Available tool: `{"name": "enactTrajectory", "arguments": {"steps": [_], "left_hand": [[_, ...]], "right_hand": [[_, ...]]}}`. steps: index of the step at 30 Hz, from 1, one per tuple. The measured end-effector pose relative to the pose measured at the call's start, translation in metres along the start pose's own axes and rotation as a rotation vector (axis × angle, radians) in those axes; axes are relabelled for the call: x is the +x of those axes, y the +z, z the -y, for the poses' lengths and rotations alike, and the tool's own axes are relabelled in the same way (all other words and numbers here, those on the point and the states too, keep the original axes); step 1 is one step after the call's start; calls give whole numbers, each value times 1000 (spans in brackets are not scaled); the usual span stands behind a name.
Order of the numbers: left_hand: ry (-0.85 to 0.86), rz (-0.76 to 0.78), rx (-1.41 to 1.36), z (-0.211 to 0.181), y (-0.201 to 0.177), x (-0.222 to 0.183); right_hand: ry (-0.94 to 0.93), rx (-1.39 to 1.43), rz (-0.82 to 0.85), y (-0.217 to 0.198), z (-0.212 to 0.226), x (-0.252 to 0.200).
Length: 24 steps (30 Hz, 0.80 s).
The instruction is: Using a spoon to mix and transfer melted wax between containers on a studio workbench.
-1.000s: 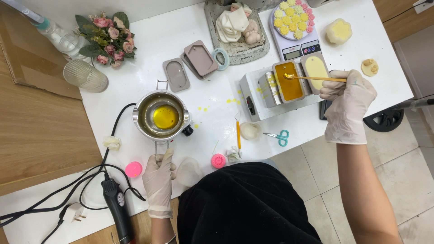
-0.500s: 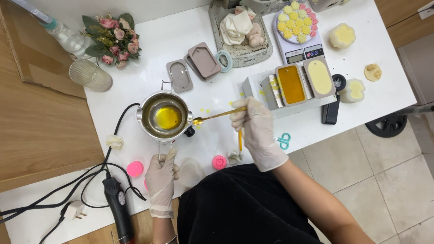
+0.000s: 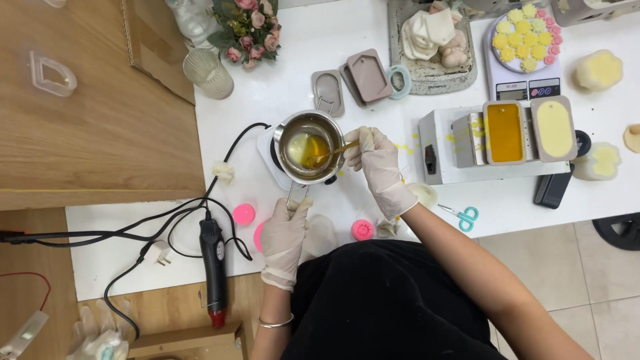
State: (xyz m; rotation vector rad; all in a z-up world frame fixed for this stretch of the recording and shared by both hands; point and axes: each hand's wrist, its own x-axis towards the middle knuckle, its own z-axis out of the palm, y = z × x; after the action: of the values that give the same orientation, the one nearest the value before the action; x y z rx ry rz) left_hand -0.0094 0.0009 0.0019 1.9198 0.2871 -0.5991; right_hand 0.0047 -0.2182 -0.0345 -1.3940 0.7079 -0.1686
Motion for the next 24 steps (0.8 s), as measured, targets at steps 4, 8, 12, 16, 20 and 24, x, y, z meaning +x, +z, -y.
{"name": "enactTrajectory", "arguments": {"steps": [4, 8, 12, 16, 20, 24], "left_hand": [[63, -16, 185, -1, -1, 0], [91, -23, 293, 0, 1, 0], [166, -55, 358, 7, 2, 1], [75, -15, 244, -3, -1, 0], [-57, 26, -54, -6, -3, 3], [-81, 52, -278, 17, 0, 15]], "right_hand": [[-1, 28, -21, -6, -9, 13], [-7, 38, -45, -10, -19, 23], [33, 178, -40, -16, -33, 32], [68, 230, -79, -22, -23, 28], [116, 277, -95, -32, -3, 19], [88, 320, -128, -57, 13, 7]]}}
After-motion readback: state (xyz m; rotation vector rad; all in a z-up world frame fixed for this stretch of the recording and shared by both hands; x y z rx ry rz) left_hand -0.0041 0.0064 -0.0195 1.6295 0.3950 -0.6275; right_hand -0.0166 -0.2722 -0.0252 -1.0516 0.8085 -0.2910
